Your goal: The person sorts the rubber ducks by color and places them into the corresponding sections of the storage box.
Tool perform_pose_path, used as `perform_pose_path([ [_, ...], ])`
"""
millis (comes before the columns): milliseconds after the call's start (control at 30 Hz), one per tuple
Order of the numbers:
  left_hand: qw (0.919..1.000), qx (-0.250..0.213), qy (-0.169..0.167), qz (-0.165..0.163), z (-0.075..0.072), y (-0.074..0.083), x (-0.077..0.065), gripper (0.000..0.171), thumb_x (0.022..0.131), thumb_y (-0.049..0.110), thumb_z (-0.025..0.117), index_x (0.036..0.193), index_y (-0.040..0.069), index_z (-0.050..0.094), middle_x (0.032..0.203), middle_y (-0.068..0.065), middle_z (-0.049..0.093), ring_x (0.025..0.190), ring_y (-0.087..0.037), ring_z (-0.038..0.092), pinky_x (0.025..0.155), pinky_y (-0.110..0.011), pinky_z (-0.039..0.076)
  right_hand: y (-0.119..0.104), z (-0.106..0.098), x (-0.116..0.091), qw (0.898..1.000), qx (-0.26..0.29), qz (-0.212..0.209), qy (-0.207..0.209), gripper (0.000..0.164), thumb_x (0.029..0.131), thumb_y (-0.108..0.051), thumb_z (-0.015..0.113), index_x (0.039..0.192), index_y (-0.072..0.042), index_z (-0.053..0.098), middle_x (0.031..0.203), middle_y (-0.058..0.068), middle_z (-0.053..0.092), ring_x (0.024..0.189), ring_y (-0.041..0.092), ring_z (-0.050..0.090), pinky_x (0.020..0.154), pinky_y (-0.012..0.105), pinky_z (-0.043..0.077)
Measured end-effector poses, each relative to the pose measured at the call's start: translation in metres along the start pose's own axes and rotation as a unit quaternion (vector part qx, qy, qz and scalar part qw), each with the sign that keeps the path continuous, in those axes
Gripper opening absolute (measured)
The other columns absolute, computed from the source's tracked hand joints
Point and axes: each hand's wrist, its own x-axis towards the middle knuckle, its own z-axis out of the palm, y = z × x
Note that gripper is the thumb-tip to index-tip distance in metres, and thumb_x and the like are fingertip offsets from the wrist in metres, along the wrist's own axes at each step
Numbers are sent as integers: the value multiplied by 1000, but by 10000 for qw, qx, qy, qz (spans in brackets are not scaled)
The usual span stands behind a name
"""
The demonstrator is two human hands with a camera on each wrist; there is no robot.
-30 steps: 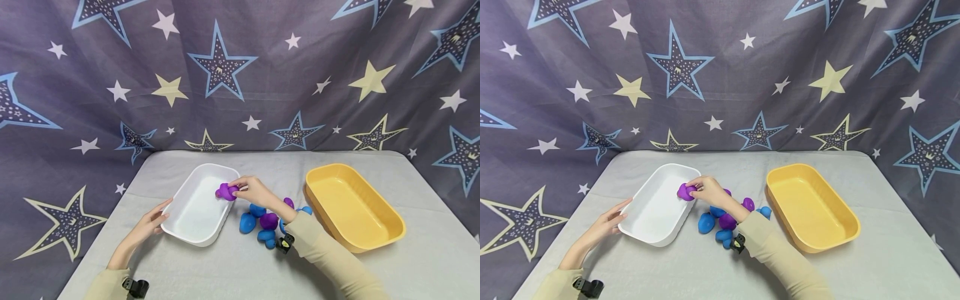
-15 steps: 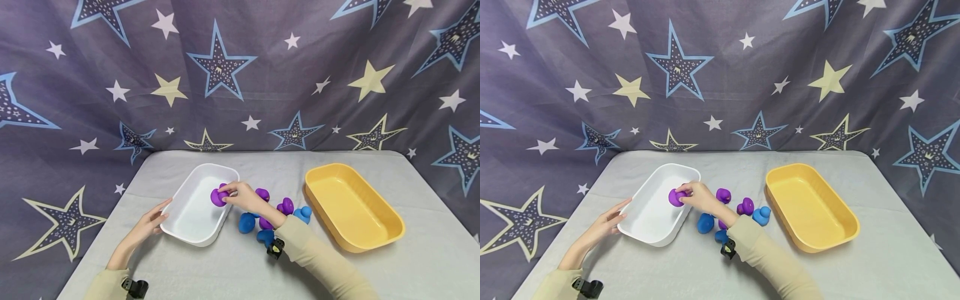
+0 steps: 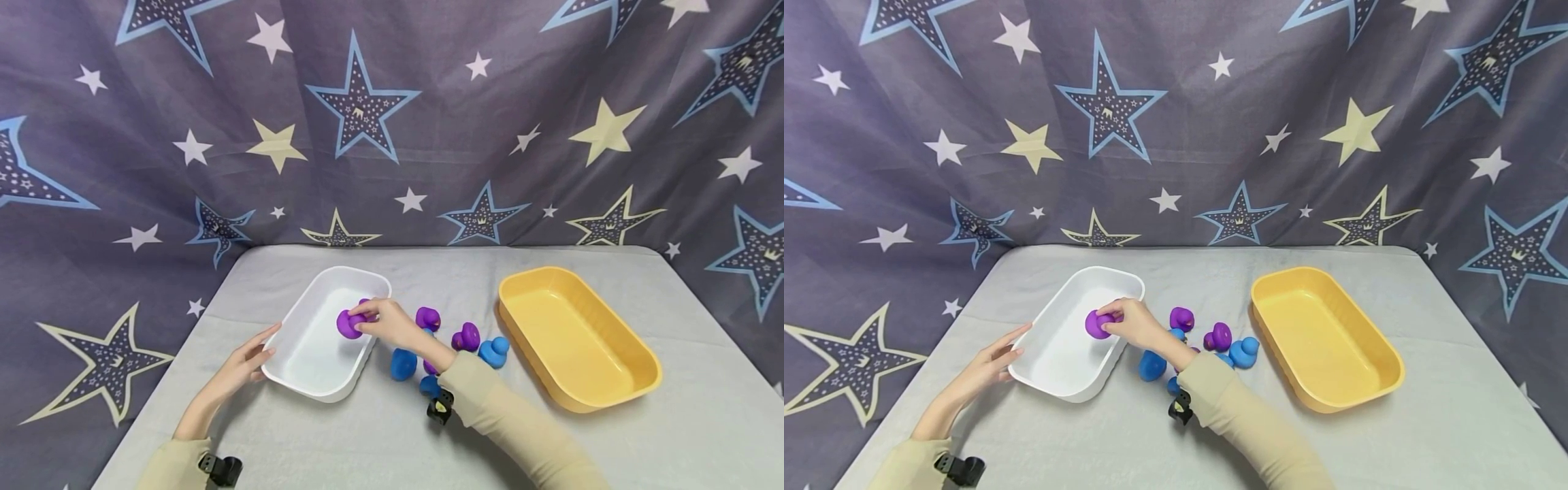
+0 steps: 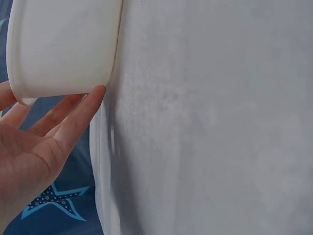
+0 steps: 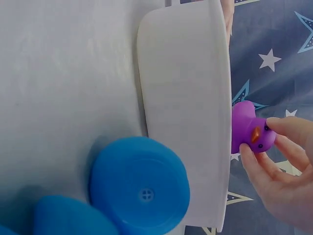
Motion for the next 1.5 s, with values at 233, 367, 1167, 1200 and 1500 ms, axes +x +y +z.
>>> perform_pose_path([
  [233, 9998, 49, -50, 185, -2, -3, 0, 53, 92, 23, 47, 140, 11, 25, 128, -32, 33, 98, -10, 51, 76, -29, 50, -1, 2, 2, 9999, 20, 60, -83, 26, 79, -5, 63, 105, -1, 64, 101, 11, 60, 91, 21, 56, 77, 20, 45],
  [367, 9995, 40, -114, 305, -3, -5, 1, 53, 92, 25, 47, 140, 17, 28, 128, -30, 34, 98, -9, 51, 76, -28, 50, 0, 4, 4, 9999, 17, 99, -78, 25, 79, -4, 62, 105, -2, 64, 101, 11, 60, 92, 22, 57, 78, 20, 45],
  [1167, 9997, 118, 49, -212, 0, 3, 0, 57, 93, 22, 46, 140, 3, 21, 133, -32, 28, 100, -11, 50, 78, -28, 48, -9, -20, -17, 9984, 203, -280, -441, 26, 83, -5, 58, 107, 1, 61, 101, 13, 63, 92, 22, 57, 82, 29, 46],
  [1200, 9997, 127, 48, -222, 0, 3, 0, 56, 93, 21, 46, 140, 3, 21, 133, -32, 28, 100, -10, 50, 78, -28, 48, -9, -22, -19, 9984, 212, -255, -461, 26, 83, -5, 58, 108, 1, 61, 102, 14, 63, 92, 22, 57, 81, 29, 46],
  [1500, 9997, 129, 54, -217, 1, 4, 0, 56, 93, 21, 46, 139, 4, 22, 132, -32, 29, 98, -7, 50, 78, -28, 48, -8, -40, -34, 9986, 281, -109, -443, 28, 83, -1, 55, 110, 5, 58, 105, 18, 60, 94, 26, 56, 84, 34, 46],
])
